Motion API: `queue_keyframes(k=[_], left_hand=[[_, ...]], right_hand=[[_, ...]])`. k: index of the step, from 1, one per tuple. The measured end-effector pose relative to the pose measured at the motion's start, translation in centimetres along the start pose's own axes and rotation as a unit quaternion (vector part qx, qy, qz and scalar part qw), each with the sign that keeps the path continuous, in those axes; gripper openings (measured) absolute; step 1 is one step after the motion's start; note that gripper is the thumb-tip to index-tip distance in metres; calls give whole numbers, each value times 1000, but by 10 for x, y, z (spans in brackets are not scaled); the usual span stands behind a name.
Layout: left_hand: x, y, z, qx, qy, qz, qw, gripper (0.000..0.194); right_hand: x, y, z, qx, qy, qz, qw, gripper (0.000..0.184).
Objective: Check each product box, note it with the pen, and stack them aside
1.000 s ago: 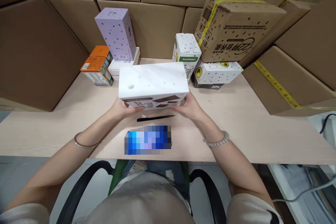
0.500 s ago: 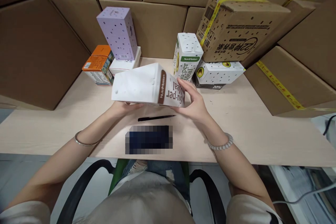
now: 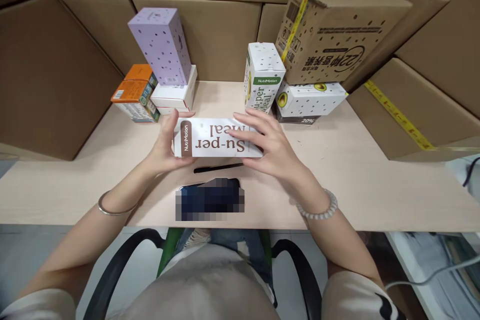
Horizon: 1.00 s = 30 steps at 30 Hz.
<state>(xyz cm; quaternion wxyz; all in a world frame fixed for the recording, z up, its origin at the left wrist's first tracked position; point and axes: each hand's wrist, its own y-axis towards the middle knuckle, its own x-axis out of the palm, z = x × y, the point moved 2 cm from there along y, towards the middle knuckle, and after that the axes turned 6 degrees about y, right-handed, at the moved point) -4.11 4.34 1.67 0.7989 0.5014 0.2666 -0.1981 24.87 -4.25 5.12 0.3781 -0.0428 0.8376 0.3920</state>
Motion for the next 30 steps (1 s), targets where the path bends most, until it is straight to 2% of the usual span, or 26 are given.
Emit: queue_keyframes(k=[2, 3, 5, 7, 10, 14, 18, 22, 25, 30], left_hand=[[1, -1, 0, 17, 23, -2, 1000, 103], [0, 0, 0, 19, 29, -3, 999, 98], [-1, 2, 2, 16, 35, -8, 999, 92], [-3, 4, 5, 10, 42, -6, 999, 91], [-4, 5, 7, 9, 50, -1, 999, 92], [-3, 4, 5, 2, 58, 0, 998, 90], [-3, 3, 4, -1, 62, -6, 998, 94], [-3, 4, 5, 1, 53, 5, 999, 92], [-3, 4, 5, -2, 49, 3, 999, 94], [-3, 3, 4, -11, 64, -5, 998, 94]], right_hand=[[3, -3, -5, -25, -19, 42, 999, 48], [5, -6, -9, -58, -33, 71, 995, 39], [12, -12, -21, -151, -77, 85, 982, 6], [23, -18, -32, -213, -135, 15, 968, 27], [36, -21, -41, -188, -198, -94, 957, 43], [46, -25, -35, -98, -236, -179, 950, 25], [56, -29, -23, -21, -239, -248, 938, 29], [63, -27, -20, -16, -251, -251, 935, 32], [63, -27, -21, -38, -230, -242, 942, 31], [53, -24, -32, -123, -239, -150, 951, 27]])
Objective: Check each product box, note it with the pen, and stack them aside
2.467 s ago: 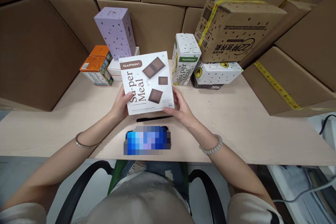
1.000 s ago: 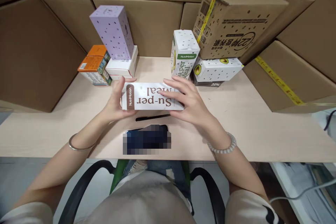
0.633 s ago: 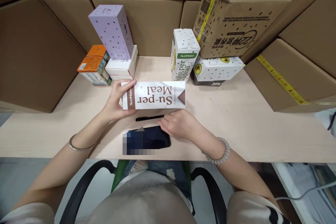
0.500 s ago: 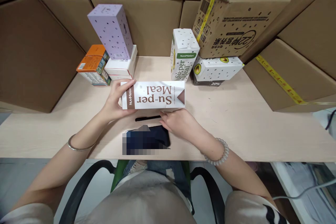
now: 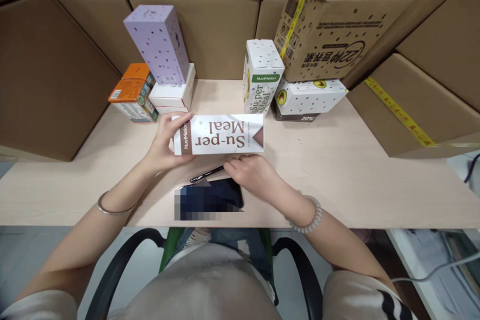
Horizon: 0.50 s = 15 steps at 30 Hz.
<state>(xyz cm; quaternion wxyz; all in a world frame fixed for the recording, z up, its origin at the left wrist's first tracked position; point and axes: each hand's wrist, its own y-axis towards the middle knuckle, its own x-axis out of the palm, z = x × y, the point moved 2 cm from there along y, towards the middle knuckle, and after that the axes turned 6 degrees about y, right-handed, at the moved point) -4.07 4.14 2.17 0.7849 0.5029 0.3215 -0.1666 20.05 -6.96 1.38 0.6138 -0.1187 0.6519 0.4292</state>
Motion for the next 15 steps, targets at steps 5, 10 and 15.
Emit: queue_keyframes(k=[5, 10, 15], left_hand=[[0, 0, 0, -4, -2, 1, 1000, 92], [1, 0, 1, 23, 5, -5, 1000, 97], [2, -3, 1, 58, -4, 10, 998, 97]], right_hand=[[-28, 5, -9, -66, -2, 150, 987, 26], [-46, -1, -8, -94, -22, 254, 962, 24], [-48, -5, 3, 68, 194, 291, 934, 18]])
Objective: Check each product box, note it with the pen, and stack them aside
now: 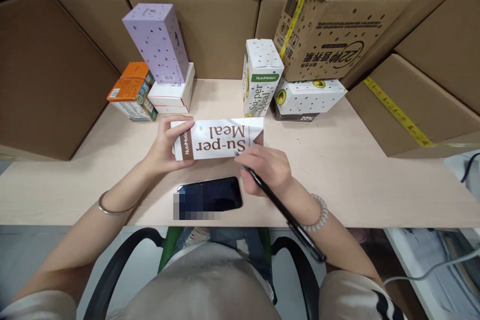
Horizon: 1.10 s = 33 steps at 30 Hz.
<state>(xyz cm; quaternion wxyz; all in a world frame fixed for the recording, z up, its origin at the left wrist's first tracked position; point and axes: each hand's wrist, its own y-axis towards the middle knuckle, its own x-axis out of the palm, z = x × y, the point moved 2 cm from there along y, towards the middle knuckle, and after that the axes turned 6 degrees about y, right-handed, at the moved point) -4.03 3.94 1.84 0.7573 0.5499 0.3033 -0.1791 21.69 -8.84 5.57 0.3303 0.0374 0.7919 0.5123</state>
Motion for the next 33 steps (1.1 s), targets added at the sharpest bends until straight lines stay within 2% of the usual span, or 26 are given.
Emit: queue_keyframes(k=[2, 4, 8, 13, 19, 21, 25, 28, 30, 33], left_hand=[[1, -2, 0, 5, 4, -4, 1000, 96], [2, -3, 1, 3, 21, -13, 1000, 93], [5, -1, 6, 12, 36, -19, 999, 91], [8, 2, 16, 19, 41, -15, 999, 84], [6, 4, 18, 32, 64, -20, 997, 85], [6, 4, 18, 38, 69, -10, 997, 86], [7, 3, 15, 55, 80, 4, 995, 88], [7, 3, 12, 55, 88, 7, 995, 87], [7, 2, 11, 49, 89, 8, 995, 87], [7, 2, 8, 35, 81, 9, 996, 88]], right_hand=[[1, 0, 3, 88, 81, 10, 993, 20], [3, 0, 4, 148, 136, 19, 979, 16], [8, 0, 7, 230, 145, 47, 961, 17], [9, 9, 7, 186, 136, 27, 973, 15], [10, 11, 9, 230, 157, 39, 960, 16], [12, 10, 10, 221, 147, 46, 963, 16], [17, 10, 9, 197, 125, -7, 972, 17], [18, 11, 10, 199, 109, 3, 974, 17], [21, 11, 12, 168, 96, -4, 981, 18], [25, 9, 15, 54, 92, -42, 993, 22]])
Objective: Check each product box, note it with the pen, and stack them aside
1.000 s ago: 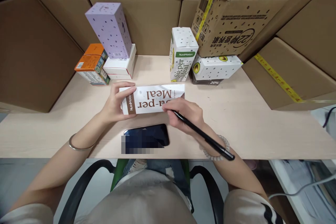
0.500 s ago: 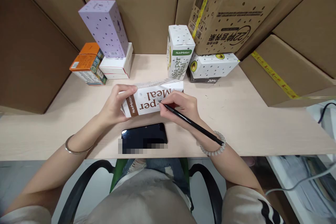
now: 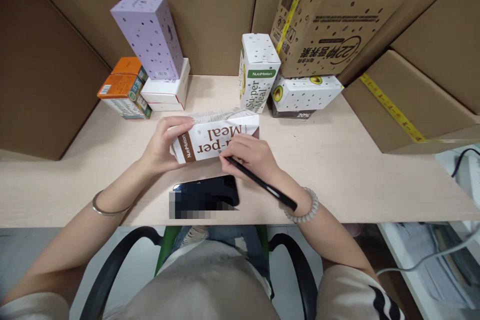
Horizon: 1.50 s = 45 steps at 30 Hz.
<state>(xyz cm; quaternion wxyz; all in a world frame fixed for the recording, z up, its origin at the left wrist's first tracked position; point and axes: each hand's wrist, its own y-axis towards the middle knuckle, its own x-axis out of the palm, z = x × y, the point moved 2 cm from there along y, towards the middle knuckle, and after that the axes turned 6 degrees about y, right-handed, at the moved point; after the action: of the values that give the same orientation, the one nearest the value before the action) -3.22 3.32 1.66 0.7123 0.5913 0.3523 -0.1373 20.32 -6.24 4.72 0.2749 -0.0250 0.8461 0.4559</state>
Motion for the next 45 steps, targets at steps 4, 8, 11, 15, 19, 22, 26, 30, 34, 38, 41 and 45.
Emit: queue_keyframes(k=[4, 8, 11, 15, 19, 22, 26, 30, 34, 38, 41, 45], left_hand=[[0, -1, -5, -27, -1, 7, 1000, 93], [0, -2, -9, -31, 3, 25, 999, 93], [3, -4, -12, -35, 0, 40, 999, 90], [6, -5, -14, -46, -12, 53, 997, 87], [6, -5, -13, -49, -1, 47, 998, 88], [5, -5, -11, -53, 14, 49, 997, 90], [5, -6, -12, -65, 30, 58, 996, 89], [6, -8, -16, -95, 53, 64, 992, 94], [7, -10, -20, -115, 71, 78, 988, 95], [7, -11, -21, -122, 58, 78, 988, 94], [6, -11, -20, -115, 65, 78, 988, 93], [7, -10, -17, -90, 68, 90, 989, 94]], right_hand=[[0, -9, 2, -76, -36, -78, 993, 18], [-1, -21, 2, -25, -142, -206, 968, 18], [2, -27, 9, 51, -187, -280, 940, 20], [15, -31, 21, 131, -233, -361, 893, 24], [25, -33, 25, 147, -250, -385, 876, 28], [24, -34, 21, 143, -226, -363, 893, 36], [22, -32, 7, 101, -65, -359, 926, 77], [28, -35, -4, 86, -8, -377, 922, 91], [33, -40, -6, 114, 33, -384, 916, 64], [31, -39, -9, 69, 29, -345, 936, 56], [22, -33, -11, -15, 4, -241, 970, 58], [2, -23, -9, -1, -14, -72, 997, 69]])
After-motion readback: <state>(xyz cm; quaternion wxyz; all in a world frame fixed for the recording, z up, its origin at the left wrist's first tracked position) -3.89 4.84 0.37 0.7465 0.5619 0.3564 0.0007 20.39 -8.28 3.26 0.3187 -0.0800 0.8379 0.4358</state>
